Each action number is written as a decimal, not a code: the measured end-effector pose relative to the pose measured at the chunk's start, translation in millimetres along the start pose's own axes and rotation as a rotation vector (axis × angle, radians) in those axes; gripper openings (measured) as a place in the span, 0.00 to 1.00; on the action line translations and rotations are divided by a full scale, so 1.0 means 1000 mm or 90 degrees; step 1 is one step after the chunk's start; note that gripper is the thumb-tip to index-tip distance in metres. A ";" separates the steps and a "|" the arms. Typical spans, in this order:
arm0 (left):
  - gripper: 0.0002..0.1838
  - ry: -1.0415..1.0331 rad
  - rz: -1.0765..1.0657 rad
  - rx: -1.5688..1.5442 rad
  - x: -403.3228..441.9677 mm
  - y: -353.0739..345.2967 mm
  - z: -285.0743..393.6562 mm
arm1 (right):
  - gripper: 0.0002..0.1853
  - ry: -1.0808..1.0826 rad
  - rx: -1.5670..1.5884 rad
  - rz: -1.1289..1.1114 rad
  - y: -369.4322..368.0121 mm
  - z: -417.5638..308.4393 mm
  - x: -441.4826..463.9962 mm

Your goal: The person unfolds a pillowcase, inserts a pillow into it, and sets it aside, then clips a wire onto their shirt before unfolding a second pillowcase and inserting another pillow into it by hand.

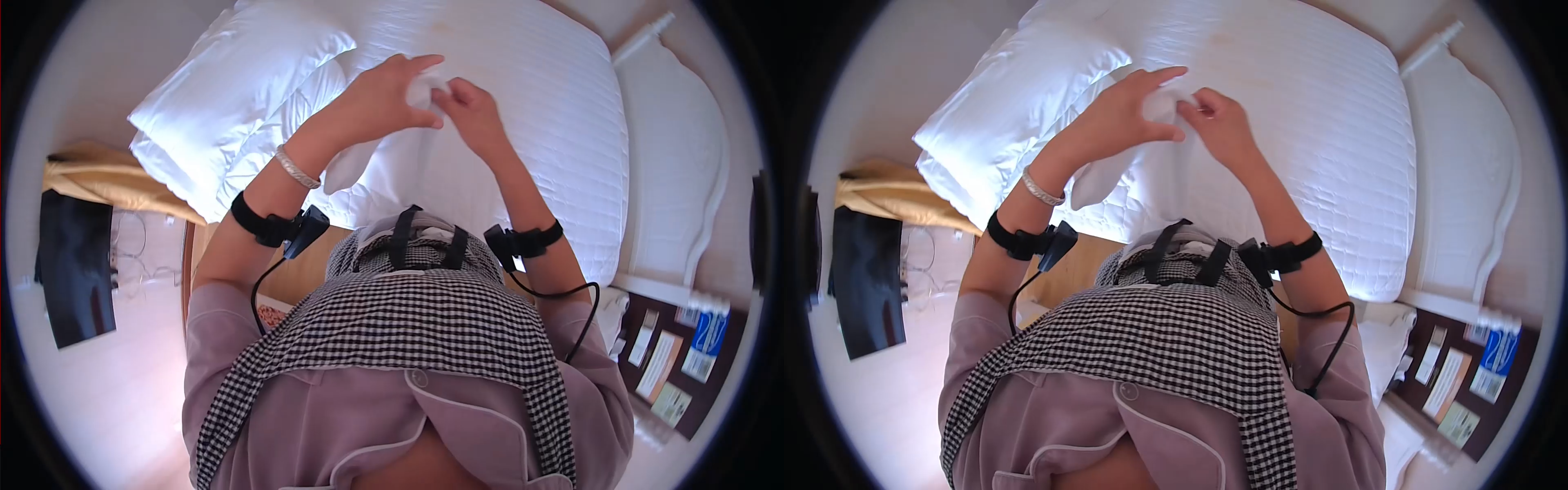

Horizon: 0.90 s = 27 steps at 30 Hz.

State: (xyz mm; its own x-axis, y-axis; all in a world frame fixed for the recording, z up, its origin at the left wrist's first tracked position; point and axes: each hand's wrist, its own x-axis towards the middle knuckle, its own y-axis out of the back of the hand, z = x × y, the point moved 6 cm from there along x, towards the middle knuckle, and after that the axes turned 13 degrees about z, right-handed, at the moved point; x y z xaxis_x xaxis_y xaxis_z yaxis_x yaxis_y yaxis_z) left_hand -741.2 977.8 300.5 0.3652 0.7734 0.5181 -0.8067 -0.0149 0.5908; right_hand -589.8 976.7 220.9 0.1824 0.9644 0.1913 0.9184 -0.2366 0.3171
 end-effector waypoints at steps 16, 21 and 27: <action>0.13 0.104 0.040 0.181 0.043 -0.029 -0.103 | 0.12 0.230 -0.167 0.051 0.017 -0.001 0.032; 0.12 0.074 0.087 0.264 0.042 0.006 -0.161 | 0.08 0.192 -0.063 -0.352 -0.048 -0.079 -0.044; 0.08 -0.084 0.126 0.262 0.100 0.027 -0.177 | 0.10 0.268 -0.006 -0.687 -0.098 -0.105 -0.094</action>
State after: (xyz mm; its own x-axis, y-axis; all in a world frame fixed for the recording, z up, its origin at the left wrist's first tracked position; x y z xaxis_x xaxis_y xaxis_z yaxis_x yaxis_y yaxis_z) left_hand -808.4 1166.6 259.0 0.3002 0.6430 0.7046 -0.6254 -0.4250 0.6544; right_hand -733.6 897.1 269.8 -0.8278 0.5501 0.1096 0.5218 0.6833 0.5107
